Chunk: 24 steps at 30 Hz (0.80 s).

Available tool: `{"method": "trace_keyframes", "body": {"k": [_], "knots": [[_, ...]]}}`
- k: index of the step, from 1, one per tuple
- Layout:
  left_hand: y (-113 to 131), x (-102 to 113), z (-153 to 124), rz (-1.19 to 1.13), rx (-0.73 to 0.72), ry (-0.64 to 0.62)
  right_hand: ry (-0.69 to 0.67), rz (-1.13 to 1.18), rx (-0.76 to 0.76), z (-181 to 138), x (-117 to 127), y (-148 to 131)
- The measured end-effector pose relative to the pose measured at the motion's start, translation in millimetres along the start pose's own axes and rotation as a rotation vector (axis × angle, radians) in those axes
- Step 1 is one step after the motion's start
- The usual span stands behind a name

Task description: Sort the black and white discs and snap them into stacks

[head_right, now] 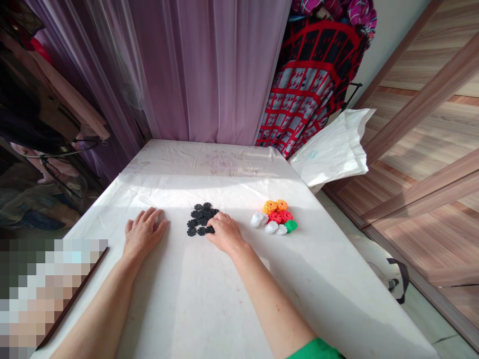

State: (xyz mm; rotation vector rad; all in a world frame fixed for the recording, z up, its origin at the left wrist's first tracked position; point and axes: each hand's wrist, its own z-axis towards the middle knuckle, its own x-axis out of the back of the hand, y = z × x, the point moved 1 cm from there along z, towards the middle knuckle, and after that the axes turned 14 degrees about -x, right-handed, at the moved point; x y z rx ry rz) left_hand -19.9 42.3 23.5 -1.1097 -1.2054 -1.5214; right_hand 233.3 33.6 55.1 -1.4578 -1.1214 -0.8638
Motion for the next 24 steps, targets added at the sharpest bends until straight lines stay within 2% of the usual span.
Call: {"method": "trace_keyframes", "body": {"k": [3,6,9,13,24], "knots": [[0,-1,0,-0.003,-0.003,0.011,-0.011,0.007,-0.011,2,2,-3],[-1,-2,0,-0.009,-0.008,0.028,0.046,0.031,-0.025,0,13,4],[-1,-2,0,-0.02,-0.012,0.042,0.131,0.044,-0.113,-6,27,23],[-1,-1,0,-0.024,-0.025,0.047,0.157,-0.006,-0.219,-12,40,50],[-1,0,0,-0.009,-0.014,0.015,0.094,0.017,-0.228,-8,26,49]]}}
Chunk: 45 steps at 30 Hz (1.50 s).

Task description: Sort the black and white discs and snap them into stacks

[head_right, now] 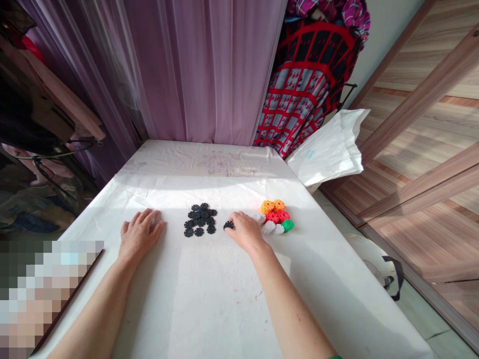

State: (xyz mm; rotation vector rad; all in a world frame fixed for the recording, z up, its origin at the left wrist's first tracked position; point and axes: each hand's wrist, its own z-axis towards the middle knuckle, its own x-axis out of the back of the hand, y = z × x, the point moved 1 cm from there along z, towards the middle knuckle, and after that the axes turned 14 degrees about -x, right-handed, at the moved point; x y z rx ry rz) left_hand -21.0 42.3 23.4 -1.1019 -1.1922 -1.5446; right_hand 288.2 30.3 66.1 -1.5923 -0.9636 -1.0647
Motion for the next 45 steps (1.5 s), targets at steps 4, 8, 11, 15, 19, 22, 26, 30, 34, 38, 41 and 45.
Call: {"method": "trace_keyframes", "body": {"k": [4,8,11,15,19,22,26,30,34,38,41,45], "knots": [[-1,-1,0,0.0,-0.003,-0.004,-0.001,0.016,0.03,2,-2,5],[0,0,0,-0.002,0.0,-0.008,0.053,0.021,0.049,-4,1,0],[0,0,0,-0.016,0.001,0.011,0.079,-0.061,0.096,-13,-1,-16],[-1,0,0,-0.029,-0.007,0.025,0.08,-0.205,0.121,-21,-12,-42],[-1,1,0,-0.013,-0.004,0.004,0.049,-0.239,0.09,-22,-20,-59],[0,0,0,-0.008,-0.008,0.007,0.028,-0.212,0.052,-21,-21,-62],[-1,-1,0,-0.01,-0.013,0.023,-0.016,-0.171,0.021,-27,-20,-59],[-3,-3,0,-0.01,-0.015,0.029,0.011,-0.178,0.049,-41,-22,-50],[-3,-3,0,-0.013,-0.019,0.029,0.053,-0.228,0.061,-54,-27,-43],[-2,-2,0,-0.02,-0.012,0.031,0.004,-0.23,0.021,-61,-32,-45],[-1,-1,0,-0.013,-0.013,0.026,-0.032,-0.217,0.033,-68,-35,-47],[-1,-1,0,0.003,-0.007,0.003,-0.04,-0.162,0.04,-71,-31,-44]]}}
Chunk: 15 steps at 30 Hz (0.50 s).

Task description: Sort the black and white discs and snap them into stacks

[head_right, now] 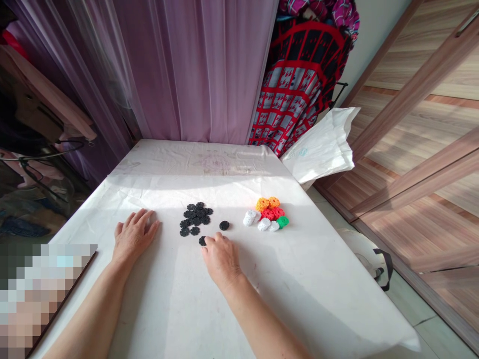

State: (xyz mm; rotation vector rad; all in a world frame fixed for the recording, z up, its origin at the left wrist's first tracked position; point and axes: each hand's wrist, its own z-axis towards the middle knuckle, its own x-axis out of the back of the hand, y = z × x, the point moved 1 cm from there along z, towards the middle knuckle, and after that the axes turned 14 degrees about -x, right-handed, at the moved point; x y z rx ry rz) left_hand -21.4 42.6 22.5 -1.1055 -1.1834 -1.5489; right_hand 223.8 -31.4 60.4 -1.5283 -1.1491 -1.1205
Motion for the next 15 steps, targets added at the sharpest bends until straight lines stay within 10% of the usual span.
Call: {"method": "trace_keyframes", "body": {"k": [15], "knots": [[0,2,0,0.018,0.01,-0.02,-0.068,0.152,-0.056,26,1,-5]]}}
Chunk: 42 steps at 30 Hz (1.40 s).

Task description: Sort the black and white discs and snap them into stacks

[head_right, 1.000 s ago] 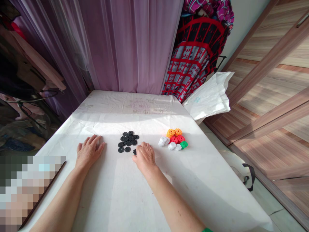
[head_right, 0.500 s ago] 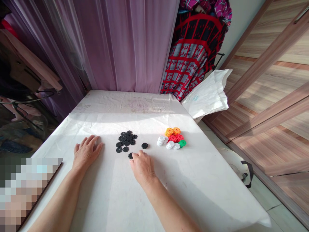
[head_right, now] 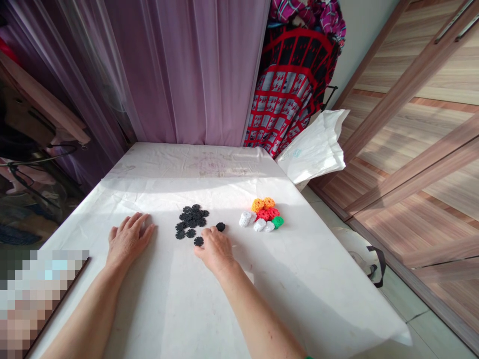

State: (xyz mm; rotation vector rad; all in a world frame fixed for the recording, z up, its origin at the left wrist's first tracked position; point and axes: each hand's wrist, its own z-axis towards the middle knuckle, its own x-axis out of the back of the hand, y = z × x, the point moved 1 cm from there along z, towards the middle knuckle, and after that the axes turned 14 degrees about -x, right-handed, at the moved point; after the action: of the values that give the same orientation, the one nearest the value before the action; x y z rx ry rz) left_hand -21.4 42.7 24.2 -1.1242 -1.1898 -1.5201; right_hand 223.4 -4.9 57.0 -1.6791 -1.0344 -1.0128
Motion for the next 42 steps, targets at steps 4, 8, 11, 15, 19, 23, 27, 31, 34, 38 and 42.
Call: {"method": "trace_keyframes", "body": {"k": [4,8,11,15,19,23,27,31,34,38,42], "knots": [[-1,-1,0,-0.004,-0.002,0.009,0.025,-0.029,0.034,-1,-3,-3],[-1,-1,0,-0.008,-0.005,-0.004,0.025,-0.022,0.025,-1,-3,2],[0,0,0,-0.004,-0.004,-0.011,0.1,0.017,-0.023,2,6,17],[1,0,-1,-0.002,0.009,-0.009,0.205,0.014,-0.096,14,24,35],[0,-1,0,-0.006,0.007,-0.007,0.201,-0.038,-0.137,25,33,39],[0,-1,0,-0.006,0.006,0.0,0.184,-0.046,-0.155,29,31,39],[0,-1,0,0.002,0.005,0.005,0.169,-0.021,-0.148,28,28,43],[0,-1,0,-0.004,-0.002,0.008,0.167,0.021,-0.151,22,23,52],[-1,-2,0,-0.012,-0.003,0.014,0.168,-0.006,-0.167,19,16,56],[-1,-2,0,-0.012,-0.001,0.018,0.168,-0.056,-0.154,18,12,55],[-1,-2,0,-0.009,-0.002,0.022,0.15,-0.063,-0.159,16,15,51]]}}
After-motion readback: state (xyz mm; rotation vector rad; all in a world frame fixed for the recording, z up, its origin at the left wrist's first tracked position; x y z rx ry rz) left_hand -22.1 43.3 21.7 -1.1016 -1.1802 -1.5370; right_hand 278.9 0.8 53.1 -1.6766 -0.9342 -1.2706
